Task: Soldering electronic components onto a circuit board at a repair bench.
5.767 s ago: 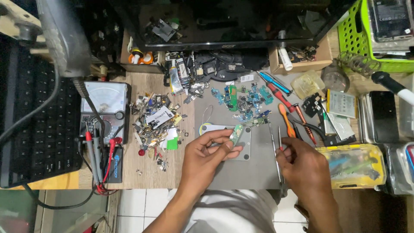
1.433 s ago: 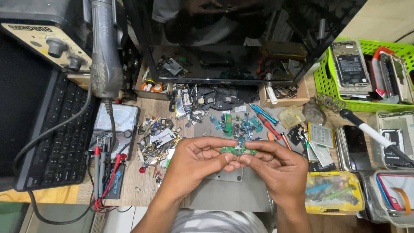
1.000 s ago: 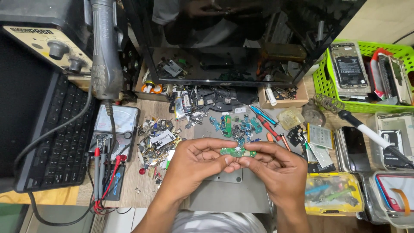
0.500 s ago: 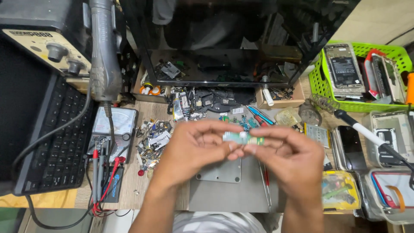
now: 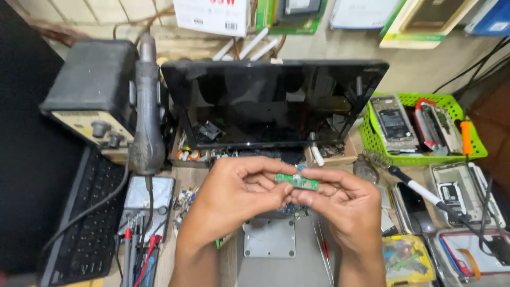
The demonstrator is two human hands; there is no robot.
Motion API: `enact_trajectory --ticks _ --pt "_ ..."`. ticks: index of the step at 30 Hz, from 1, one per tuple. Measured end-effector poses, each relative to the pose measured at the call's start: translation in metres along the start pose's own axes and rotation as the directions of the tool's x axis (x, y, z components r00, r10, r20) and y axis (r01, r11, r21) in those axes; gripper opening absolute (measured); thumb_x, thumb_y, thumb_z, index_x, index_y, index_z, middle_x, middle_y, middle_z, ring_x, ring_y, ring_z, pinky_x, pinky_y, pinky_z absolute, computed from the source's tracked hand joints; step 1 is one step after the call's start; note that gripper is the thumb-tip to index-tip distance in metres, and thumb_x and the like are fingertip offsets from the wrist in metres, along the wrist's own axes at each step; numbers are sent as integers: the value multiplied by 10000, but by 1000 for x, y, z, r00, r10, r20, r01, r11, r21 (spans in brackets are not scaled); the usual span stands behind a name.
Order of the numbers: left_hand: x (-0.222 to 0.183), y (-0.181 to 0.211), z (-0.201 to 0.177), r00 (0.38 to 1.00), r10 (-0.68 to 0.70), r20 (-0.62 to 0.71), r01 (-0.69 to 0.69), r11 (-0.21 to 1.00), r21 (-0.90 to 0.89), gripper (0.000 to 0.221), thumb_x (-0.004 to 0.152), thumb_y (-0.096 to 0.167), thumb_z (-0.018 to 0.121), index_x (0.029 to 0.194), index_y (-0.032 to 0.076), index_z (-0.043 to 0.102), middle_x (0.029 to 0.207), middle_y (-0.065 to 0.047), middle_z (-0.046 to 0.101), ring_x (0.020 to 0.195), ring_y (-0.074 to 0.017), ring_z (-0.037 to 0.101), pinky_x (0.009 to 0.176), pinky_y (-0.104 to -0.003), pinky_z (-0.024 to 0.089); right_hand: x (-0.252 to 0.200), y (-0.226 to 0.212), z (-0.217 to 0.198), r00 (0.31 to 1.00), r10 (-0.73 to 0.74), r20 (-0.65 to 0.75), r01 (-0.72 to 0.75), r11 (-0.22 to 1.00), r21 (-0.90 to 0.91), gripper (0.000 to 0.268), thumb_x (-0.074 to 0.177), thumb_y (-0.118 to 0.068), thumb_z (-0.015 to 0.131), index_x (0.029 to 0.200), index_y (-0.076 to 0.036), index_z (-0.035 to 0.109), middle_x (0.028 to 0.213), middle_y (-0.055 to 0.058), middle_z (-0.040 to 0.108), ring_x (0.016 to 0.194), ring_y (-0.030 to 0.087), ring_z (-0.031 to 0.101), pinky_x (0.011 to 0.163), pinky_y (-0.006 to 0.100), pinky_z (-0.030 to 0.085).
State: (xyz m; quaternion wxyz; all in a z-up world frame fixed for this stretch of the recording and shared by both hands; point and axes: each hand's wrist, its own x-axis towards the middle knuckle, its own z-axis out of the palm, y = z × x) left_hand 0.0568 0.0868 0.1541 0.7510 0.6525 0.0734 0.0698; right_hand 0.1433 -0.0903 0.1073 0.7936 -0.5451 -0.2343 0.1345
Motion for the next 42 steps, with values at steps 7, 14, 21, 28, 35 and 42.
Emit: enact_trajectory --ticks 7,14,21,28,35,42 --pt "-2 8 2 998 58 -14 -59 995 -75 306 805 34 806 1104 -31 782 769 -160 809 708 -136 782 669 -204 644 8 -28 8 999 33 6 -32 995 -90 351 704 134 794 1046 174 727 848 315 797 701 323 813 715 373 712" --pt "1 0 -3 999 38 -8 -38 997 -74 270 811 8 786 1070 -69 783 727 -192 798 654 -164 778 644 -230 663 4 -21 3 998 61 -8 -61 985 -163 318 721 96 812 1034 133 764 874 262 824 732 286 828 732 344 717" --pt "-1 1 -3 1000 -2 22 4 996 -90 255 808 -3 791 1056 -64 784 743 -203 801 661 -185 786 632 -259 687 1 -14 0 998 70 -4 -70 991 -112 323 697 103 825 1012 136 759 803 272 815 693 311 831 706 373 729" --pt "0 1 -2 1000 -27 14 28 995 -94 253 800 -16 791 1049 -61 792 749 -199 804 664 -169 779 632 -244 673 0 -13 -2 999 40 18 -38 993 -110 314 707 107 819 1014 131 754 825 270 812 699 317 833 709 373 730" --pt "0 0 -2 999 -29 28 32 993 -110 271 801 -13 793 1067 -68 784 762 -206 805 676 -183 786 645 -254 680 -1 -12 -3 999 50 6 -49 992 -119 314 701 102 825 1007 126 759 832 261 813 707 314 835 706 378 736" --pt "0 0 -2 999 -30 33 34 993 -113 252 805 -22 784 1051 -75 785 761 -212 803 676 -190 787 643 -256 682 -1 -12 -3 998 62 4 -61 991 -116 293 709 97 823 996 117 771 815 245 817 701 296 832 691 376 734"
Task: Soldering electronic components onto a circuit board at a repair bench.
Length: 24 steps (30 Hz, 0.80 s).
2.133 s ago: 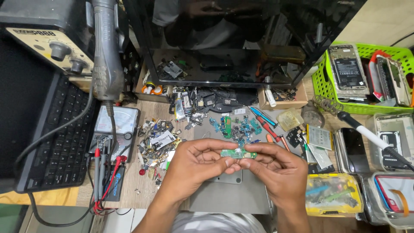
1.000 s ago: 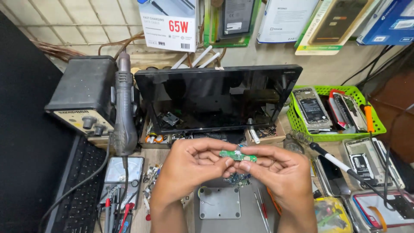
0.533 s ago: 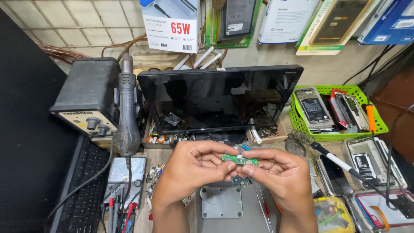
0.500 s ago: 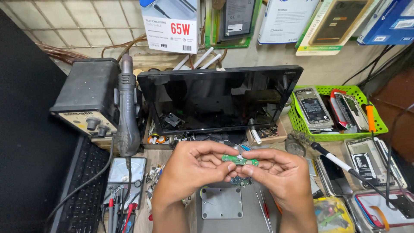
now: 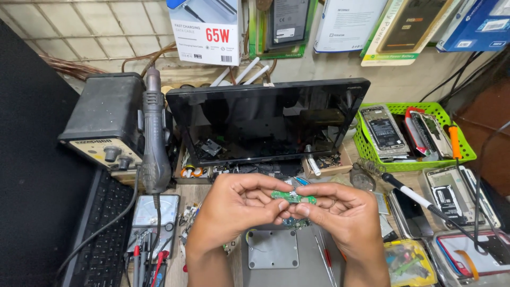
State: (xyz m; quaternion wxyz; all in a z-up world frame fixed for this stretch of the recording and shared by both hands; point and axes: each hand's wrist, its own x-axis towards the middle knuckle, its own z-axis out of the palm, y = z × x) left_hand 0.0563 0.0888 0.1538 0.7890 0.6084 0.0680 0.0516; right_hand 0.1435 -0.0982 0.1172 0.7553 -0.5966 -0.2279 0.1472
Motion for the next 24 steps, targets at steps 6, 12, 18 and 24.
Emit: enact_trajectory --ticks 6,12,18,24 --pt "0 1 1 1000 -20 -7 20 1000 14 255 801 -27 782 1052 -71 789 762 -214 807 675 -196 792 639 -255 683 1 -2 0 1000 0 0 0 1000 -29 307 700 86 834 999 117 776 838 247 823 710 300 840 687 374 743" --pt "0 2 2 1000 -12 -4 12 999 33 251 800 -13 793 1046 -64 791 756 -202 807 678 -182 790 636 -246 677 0 -3 0 1000 8 -7 -8 1000 -7 304 698 101 829 996 124 775 873 251 822 719 306 837 694 370 735" --pt "0 0 2 1000 15 13 -15 999 30 259 799 -11 799 1051 -66 784 757 -208 805 687 -193 797 646 -258 687 -1 2 -3 1000 -4 15 3 1000 9 295 716 86 826 1003 116 766 892 242 819 740 302 837 723 372 732" --pt "1 -3 3 1000 21 7 -21 999 39 246 801 -21 799 1043 -63 784 753 -192 804 667 -159 778 629 -228 661 0 -1 -3 1000 11 -3 -11 1000 10 352 701 72 840 1037 111 741 839 245 814 693 280 821 686 343 709"
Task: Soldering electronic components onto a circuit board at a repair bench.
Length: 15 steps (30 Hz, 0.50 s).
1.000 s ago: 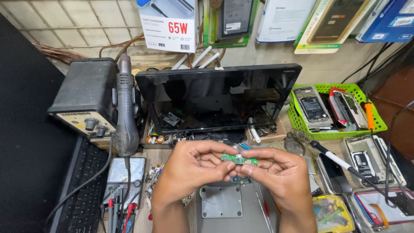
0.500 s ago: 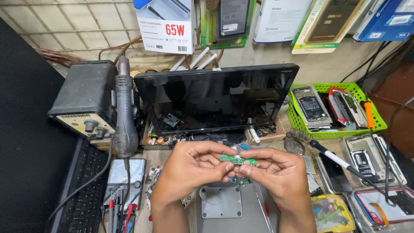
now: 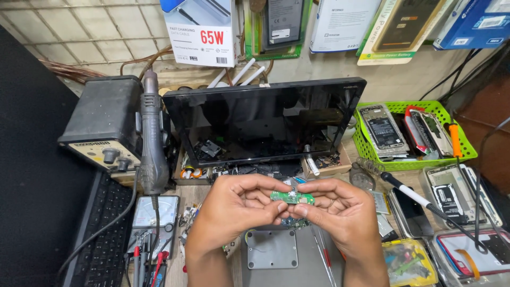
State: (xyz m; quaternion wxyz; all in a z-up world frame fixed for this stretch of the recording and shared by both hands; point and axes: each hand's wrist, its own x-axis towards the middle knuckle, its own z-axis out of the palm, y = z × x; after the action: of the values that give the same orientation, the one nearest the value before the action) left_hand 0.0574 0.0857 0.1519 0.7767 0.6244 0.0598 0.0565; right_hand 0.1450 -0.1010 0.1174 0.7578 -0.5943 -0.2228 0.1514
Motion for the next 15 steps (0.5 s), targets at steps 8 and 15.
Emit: enact_trajectory --ticks 8,15 --pt "-17 -31 3 993 -110 -50 119 957 263 264 839 88 797 1103 67 800 763 -30 777 688 -37 670 633 -195 562 -17 14 -20 988 149 27 -134 944 -303 309 722 37 864 1022 41 793 912 107 827 791 136 765 769 247 636" --pt "-57 -139 -4 987 5 -164 90 818 568 273 818 91 803 1077 179 808 792 -81 734 592 -214 719 525 -310 600 -53 85 -18 972 146 184 -31 858 -513 269 779 36 809 1032 -56 807 894 199 795 775 369 807 679 448 674"
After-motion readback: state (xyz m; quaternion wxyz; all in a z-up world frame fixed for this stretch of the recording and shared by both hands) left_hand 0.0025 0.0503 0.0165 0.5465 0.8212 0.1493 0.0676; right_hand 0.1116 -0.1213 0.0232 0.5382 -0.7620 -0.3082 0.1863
